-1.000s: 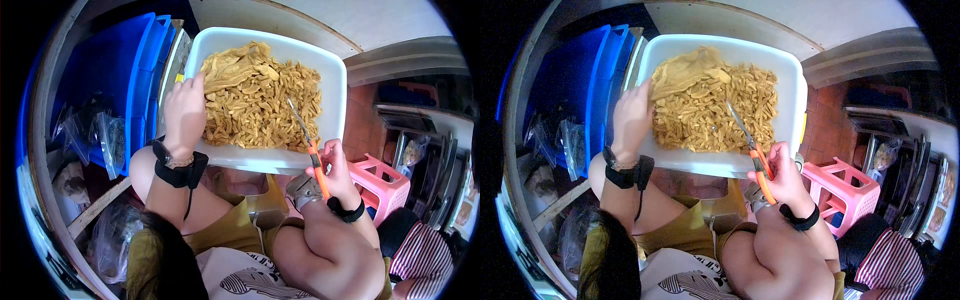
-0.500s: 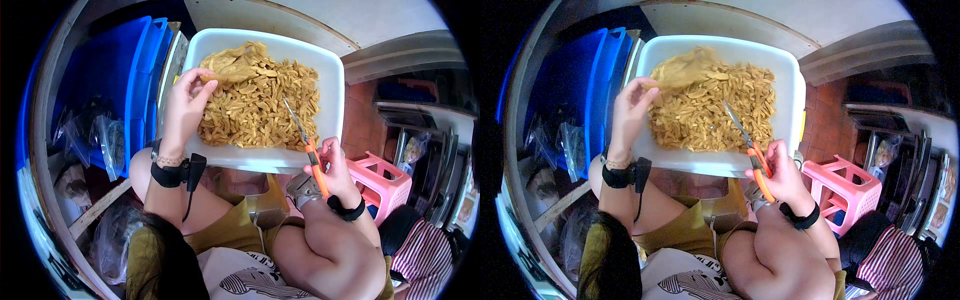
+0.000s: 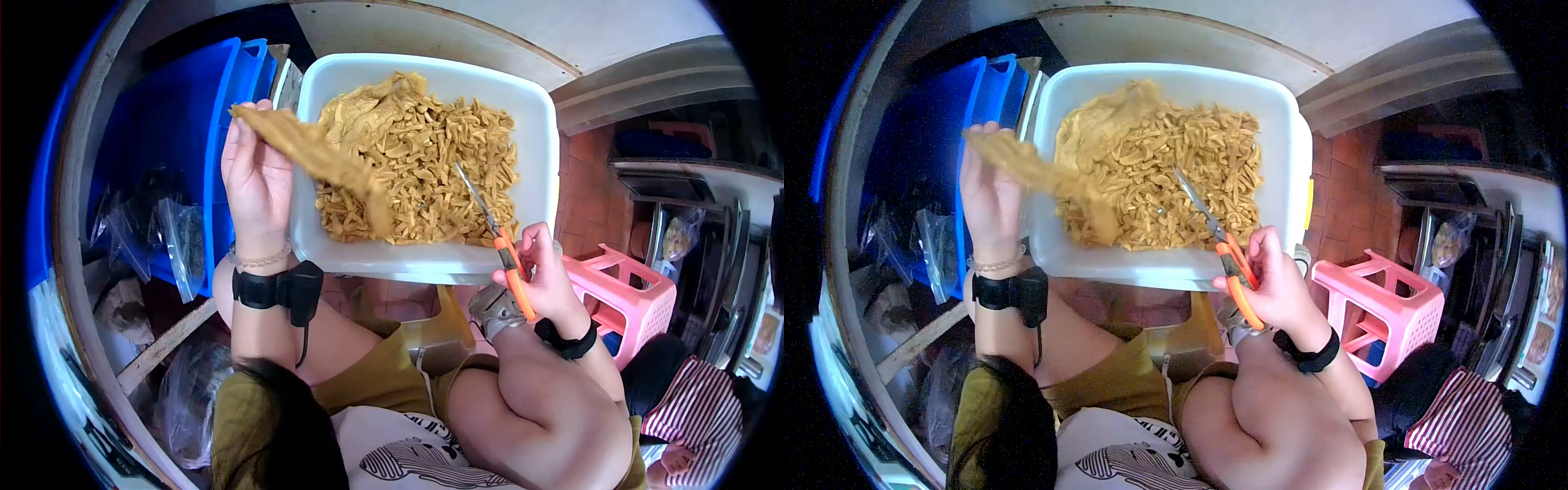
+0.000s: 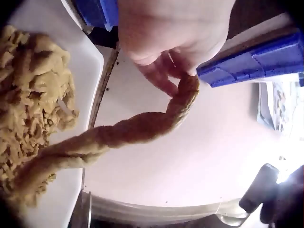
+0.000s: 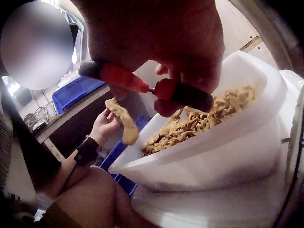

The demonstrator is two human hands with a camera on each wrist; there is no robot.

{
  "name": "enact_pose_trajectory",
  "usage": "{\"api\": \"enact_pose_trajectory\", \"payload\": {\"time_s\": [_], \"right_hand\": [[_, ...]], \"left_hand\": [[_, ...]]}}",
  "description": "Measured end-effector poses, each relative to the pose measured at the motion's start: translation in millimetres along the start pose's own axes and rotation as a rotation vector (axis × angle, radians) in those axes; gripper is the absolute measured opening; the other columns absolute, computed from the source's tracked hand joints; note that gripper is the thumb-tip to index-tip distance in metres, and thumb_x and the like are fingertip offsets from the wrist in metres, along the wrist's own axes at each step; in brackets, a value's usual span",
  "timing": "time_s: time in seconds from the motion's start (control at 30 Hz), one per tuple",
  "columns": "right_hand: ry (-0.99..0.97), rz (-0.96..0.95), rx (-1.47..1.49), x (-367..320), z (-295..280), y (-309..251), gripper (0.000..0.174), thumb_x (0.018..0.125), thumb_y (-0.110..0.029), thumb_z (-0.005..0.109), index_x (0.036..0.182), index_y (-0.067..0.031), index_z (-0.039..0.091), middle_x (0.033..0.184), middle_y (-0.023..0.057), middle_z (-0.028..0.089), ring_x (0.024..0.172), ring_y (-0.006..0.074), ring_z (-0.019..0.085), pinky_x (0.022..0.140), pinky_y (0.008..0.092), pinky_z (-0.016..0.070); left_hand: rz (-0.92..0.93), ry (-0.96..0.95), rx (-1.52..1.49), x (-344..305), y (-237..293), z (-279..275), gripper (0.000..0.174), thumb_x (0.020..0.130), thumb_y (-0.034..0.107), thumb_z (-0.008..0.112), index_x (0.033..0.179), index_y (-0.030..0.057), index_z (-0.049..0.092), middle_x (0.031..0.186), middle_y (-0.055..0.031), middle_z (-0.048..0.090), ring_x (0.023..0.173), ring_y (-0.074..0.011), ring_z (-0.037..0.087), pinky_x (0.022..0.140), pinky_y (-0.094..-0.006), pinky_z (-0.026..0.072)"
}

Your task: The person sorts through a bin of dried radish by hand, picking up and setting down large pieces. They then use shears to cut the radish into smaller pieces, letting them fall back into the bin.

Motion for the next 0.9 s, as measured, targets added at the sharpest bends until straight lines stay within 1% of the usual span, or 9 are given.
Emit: {"api": "enact_pose_trajectory", "payload": {"time_s": [0.03, 0.07, 0.23, 0.33, 0.43, 0.57, 0.67, 0.8, 0.9], "right_hand": [[0.002, -0.003, 0.011, 1, 1, 0, 0.056, 0.075, -0.027, 0.082, 0.093, -0.0092, 0.032, 0.066, 0.0045, 0.053, 0.054, 0.0103, 0.045, 0.048, 0.0255, 0.0386], [0.001, -0.007, 0.013, 1, 1, -1, 0.056, 0.075, -0.027, 0.082, 0.093, -0.0092, 0.032, 0.066, 0.0045, 0.053, 0.054, 0.0103, 0.045, 0.048, 0.0255, 0.0386], [-0.002, 0.025, -0.022, 0, 1, 4, 0.057, 0.074, -0.028, 0.083, 0.093, -0.0096, 0.033, 0.063, 0.0036, 0.05, 0.052, 0.0111, 0.045, 0.048, 0.0257, 0.038], [0.004, 0.022, 0.0, 0, 2, 6, 0.058, 0.073, -0.03, 0.084, 0.092, -0.0102, 0.033, 0.061, 0.0023, 0.049, 0.052, 0.0104, 0.045, 0.047, 0.0251, 0.0376], [0.008, -0.011, 0.021, 0, 0, 1, 0.056, 0.073, -0.026, 0.084, 0.092, -0.0105, 0.033, 0.065, 0.001, 0.049, 0.053, 0.0099, 0.045, 0.049, 0.0242, 0.0387], [0.083, -0.155, 0.065, -1, -3, -16, 0.05, 0.076, -0.011, 0.08, 0.092, -0.01, 0.033, 0.08, 0.0021, 0.049, 0.06, 0.0087, 0.048, 0.057, 0.023, 0.0438], [0.106, -0.114, 0.251, -2, -3, -13, 0.048, 0.077, -0.004, 0.077, 0.092, -0.0095, 0.032, 0.086, 0.0034, 0.046, 0.068, 0.0081, 0.048, 0.063, 0.024, 0.046], [0.182, -0.112, 0.378, 0, -6, 4, 0.053, 0.074, -0.007, 0.081, 0.092, -0.0097, 0.031, 0.085, 0.0031, 0.045, 0.074, 0.0084, 0.048, 0.065, 0.0233, 0.0448], [0.089, -0.119, 0.097, 1, -3, -6, 0.058, 0.07, -0.013, 0.085, 0.091, -0.0102, 0.031, 0.086, 0.0023, 0.043, 0.076, 0.01, 0.046, 0.067, 0.0236, 0.0429]], "left_hand": [[-0.014, -0.009, -0.103, 2, 0, 0, 0.021, 0.1, 0.015, 0.047, 0.116, 0.0025, 0.051, 0.111, -0.0096, 0.057, 0.1, -0.0198, 0.059, 0.088, -0.0341, 0.0518], [-0.057, -0.204, -0.229, 1, 0, 20, 0.018, 0.101, 0.015, 0.043, 0.115, 0.0048, 0.05, 0.11, -0.0082, 0.054, 0.101, -0.0211, 0.057, 0.09, -0.0359, 0.0507], [-0.197, -0.193, -0.245, -7, -13, 28, 0.017, 0.102, 0.018, 0.039, 0.115, 0.0093, 0.047, 0.112, -0.0069, 0.051, 0.096, -0.0194, 0.057, 0.082, -0.0329, 0.0529], [-0.227, -0.186, -0.138, -12, -22, 33, 0.017, 0.102, 0.018, 0.039, 0.116, 0.0112, 0.046, 0.112, -0.0064, 0.05, 0.089, -0.0187, 0.059, 0.078, -0.0317, 0.0533], [-0.285, -0.379, 0.139, -22, -42, 53, 0.021, 0.102, 0.025, 0.04, 0.119, 0.0127, 0.044, 0.098, -0.0094, 0.058, 0.085, -0.0156, 0.059, 0.074, -0.0262, 0.0493], [-0.399, -0.318, 0.52, -41, -70, 62, 0.019, 0.098, 0.014, 0.051, 0.116, 0.0083, 0.046, 0.097, -0.0077, 0.062, 0.092, -0.0144, 0.06, 0.076, -0.0271, 0.0488], [-0.469, -0.365, 0.472, -53, -92, 69, 0.019, 0.096, 0.01, 0.056, 0.112, 0.0047, 0.048, 0.1, -0.0063, 0.062, 0.094, -0.0117, 0.06, 0.08, -0.0249, 0.0475], [-0.498, -0.447, 0.558, -69, -114, 78, 0.016, 0.096, 0.011, 0.055, 0.11, 0.0024, 0.051, 0.098, -0.0011, 0.056, 0.094, -0.0074, 0.054, 0.084, -0.0225, 0.0452], [-0.526, -0.474, 0.587, -75, -123, 77, 0.018, 0.097, 0.01, 0.054, 0.112, 0.0007, 0.053, 0.101, -0.0013, 0.054, 0.097, -0.0074, 0.052, 0.086, -0.0234, 0.0445]]}}
Point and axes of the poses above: each hand's wrist, its own x-axis towards the middle knuckle, its own z-axis out of the palm, y = z × x, the point moved 10 cm from there along x, towards the middle knuckle
